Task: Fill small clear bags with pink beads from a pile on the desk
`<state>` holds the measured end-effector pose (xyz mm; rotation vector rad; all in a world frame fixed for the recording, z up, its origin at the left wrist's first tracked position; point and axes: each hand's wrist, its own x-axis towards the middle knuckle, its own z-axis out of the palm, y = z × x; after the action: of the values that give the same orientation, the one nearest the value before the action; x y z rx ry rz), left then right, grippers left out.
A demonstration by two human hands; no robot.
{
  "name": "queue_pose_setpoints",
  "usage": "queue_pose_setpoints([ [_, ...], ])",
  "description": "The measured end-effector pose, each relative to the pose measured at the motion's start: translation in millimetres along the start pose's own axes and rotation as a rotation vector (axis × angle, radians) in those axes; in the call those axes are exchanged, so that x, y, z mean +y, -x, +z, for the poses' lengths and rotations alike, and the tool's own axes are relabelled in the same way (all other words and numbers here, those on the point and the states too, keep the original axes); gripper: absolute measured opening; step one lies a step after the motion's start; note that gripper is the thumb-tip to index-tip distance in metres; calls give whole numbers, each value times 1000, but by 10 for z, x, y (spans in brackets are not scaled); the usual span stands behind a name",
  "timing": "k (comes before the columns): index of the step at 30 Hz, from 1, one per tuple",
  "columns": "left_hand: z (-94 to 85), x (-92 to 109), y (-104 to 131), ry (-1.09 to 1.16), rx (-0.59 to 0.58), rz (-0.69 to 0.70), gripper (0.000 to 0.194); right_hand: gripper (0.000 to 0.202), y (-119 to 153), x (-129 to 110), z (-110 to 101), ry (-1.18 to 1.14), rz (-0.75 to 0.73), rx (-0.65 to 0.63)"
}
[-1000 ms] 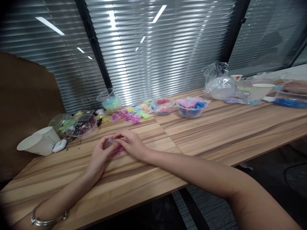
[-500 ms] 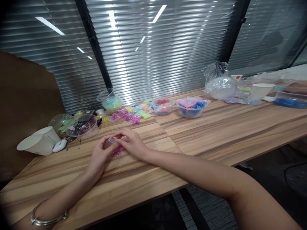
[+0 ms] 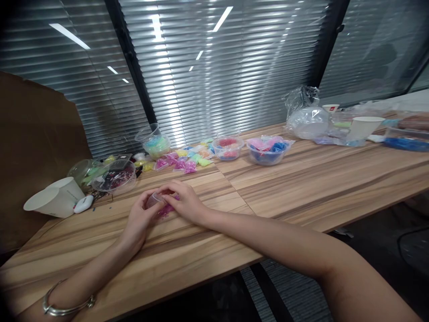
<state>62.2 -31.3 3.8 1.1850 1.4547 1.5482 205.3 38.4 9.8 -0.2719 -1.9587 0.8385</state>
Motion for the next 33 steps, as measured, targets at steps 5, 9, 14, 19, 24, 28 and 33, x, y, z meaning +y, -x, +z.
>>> queue_pose_setpoints([
  [5,3,7,3,0,-3,-1,43,17,4,14,6,18,2,1],
  [9,7,20,4,17,4,-18,45,20,8,58,18,21,37,-17],
  [14,29,48,6,45,44,-17,45,23,0,54,4,63,49,-6],
  [19,45,51,-4,91,174,21,42,37,2,58,6,97,15,4],
  [24,25,20,-24,100,260,13,39,47,40,164,44,191,100,-47],
  [28,12,-9,-31,217,312,13,39,41,72,222,72,319,120,-217],
  [33,11,-8,-45,328,341,-37,44,35,89,232,90,450,106,-337],
])
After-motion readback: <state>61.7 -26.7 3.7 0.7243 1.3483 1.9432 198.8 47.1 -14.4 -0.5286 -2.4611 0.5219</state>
